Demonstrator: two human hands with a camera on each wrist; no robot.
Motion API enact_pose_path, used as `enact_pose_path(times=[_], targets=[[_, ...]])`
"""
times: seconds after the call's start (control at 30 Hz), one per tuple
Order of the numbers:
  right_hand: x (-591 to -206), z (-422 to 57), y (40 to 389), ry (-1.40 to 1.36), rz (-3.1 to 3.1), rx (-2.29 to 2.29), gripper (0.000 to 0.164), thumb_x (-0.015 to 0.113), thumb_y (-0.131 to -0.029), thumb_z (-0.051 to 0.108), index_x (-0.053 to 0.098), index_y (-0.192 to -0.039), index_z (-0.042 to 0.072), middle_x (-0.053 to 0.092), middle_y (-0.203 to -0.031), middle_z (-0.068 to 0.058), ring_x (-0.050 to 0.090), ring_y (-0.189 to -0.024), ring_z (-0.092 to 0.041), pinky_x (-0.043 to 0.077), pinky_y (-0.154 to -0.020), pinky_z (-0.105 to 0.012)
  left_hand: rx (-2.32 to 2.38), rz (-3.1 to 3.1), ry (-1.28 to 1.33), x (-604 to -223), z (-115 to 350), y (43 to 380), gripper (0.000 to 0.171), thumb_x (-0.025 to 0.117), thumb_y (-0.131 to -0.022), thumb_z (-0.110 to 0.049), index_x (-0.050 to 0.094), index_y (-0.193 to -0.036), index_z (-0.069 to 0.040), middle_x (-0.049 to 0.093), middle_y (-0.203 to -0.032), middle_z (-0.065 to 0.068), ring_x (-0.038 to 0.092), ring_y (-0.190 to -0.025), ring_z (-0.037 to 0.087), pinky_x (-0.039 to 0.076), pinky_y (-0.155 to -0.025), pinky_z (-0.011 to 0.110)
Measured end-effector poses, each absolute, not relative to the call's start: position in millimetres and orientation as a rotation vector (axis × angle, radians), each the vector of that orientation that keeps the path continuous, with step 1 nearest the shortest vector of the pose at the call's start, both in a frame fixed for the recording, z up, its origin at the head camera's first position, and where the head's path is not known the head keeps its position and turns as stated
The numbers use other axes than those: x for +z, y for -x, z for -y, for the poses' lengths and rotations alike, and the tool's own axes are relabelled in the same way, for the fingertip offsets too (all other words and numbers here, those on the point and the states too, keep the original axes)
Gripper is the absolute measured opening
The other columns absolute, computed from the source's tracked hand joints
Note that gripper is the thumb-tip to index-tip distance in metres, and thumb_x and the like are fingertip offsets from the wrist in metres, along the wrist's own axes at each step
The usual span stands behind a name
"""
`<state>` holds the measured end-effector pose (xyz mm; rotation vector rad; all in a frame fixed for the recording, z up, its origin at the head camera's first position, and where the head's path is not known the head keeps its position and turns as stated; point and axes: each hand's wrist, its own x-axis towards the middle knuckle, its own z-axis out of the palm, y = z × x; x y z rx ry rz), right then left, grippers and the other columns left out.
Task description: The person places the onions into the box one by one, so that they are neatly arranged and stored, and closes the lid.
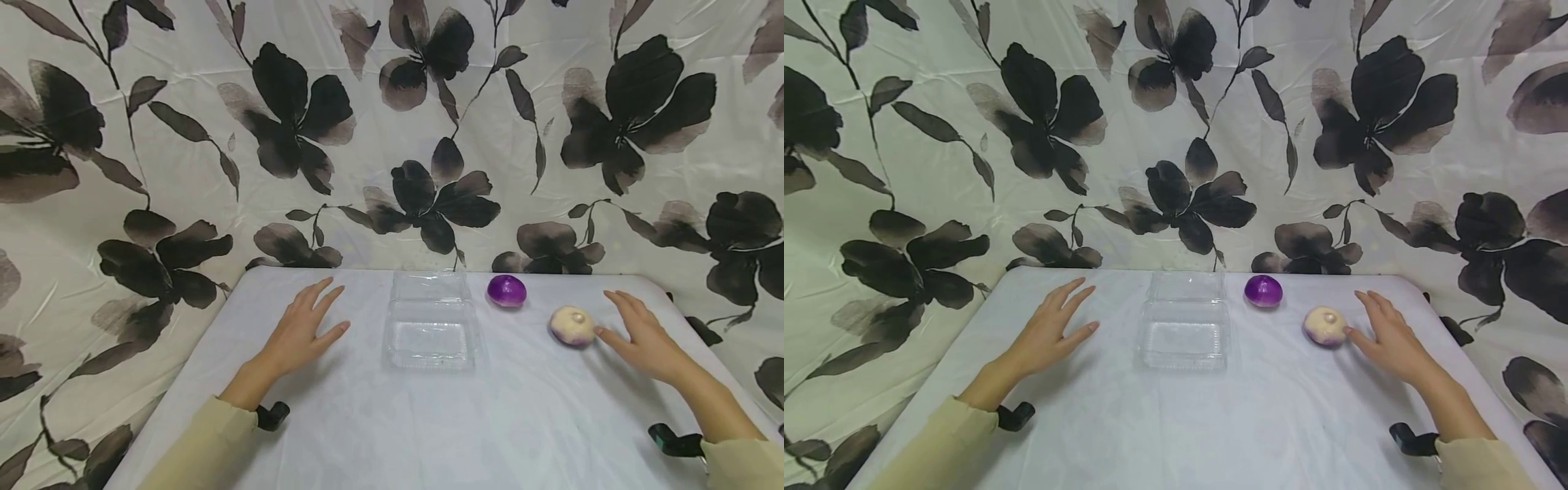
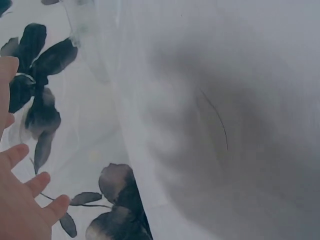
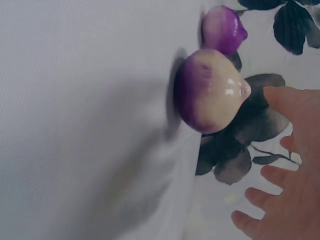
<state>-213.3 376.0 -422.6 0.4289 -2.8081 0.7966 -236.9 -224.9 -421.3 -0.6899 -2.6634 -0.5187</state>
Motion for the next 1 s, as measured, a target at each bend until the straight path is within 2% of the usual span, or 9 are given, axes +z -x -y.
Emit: enact_pose_path(times=[0.37, 0.8, 1.0], targets=[[-423.9, -367.1, 215.8, -0.456, 2.801, 0.851, 0.076, 0.067, -0.100, 0.022, 0.024, -0.155, -0.009, 0.022, -0.151, -0.044, 0.022, -0.136, -0.067, 0.021, -0.104, -0.081, -0.733, 2.711, 0.635, -425.3, 212.5, 237.0, 0.067, 0.062, -0.101, -0.044, 0.041, -0.156, -0.012, 0.034, -0.161, 0.014, 0.033, -0.146, 0.040, 0.035, -0.111, 0.068], [-428.6, -355.8, 218.5, -0.418, 2.843, 0.901, 0.081, 0.071, -0.096, 0.021, 0.025, -0.150, -0.016, 0.025, -0.149, -0.044, 0.024, -0.137, -0.063, 0.024, -0.106, -0.078, -0.993, 2.706, 0.650, -431.6, 201.1, 236.6, 0.065, 0.064, -0.102, -0.039, 0.040, -0.155, -0.009, 0.037, -0.158, 0.014, 0.035, -0.147, 0.034, 0.031, -0.117, 0.059], [-431.7, -351.5, 220.5, -0.316, 2.879, 0.906, 0.082, 0.073, -0.095, 0.024, 0.026, -0.149, -0.018, 0.029, -0.145, -0.046, 0.033, -0.131, -0.064, 0.033, -0.102, -0.077, -1.169, 2.718, 0.617, -432.4, 194.5, 237.4, 0.060, 0.063, -0.103, -0.036, 0.041, -0.154, -0.011, 0.041, -0.155, 0.015, 0.044, -0.140, 0.039, 0.041, -0.110, 0.060]])
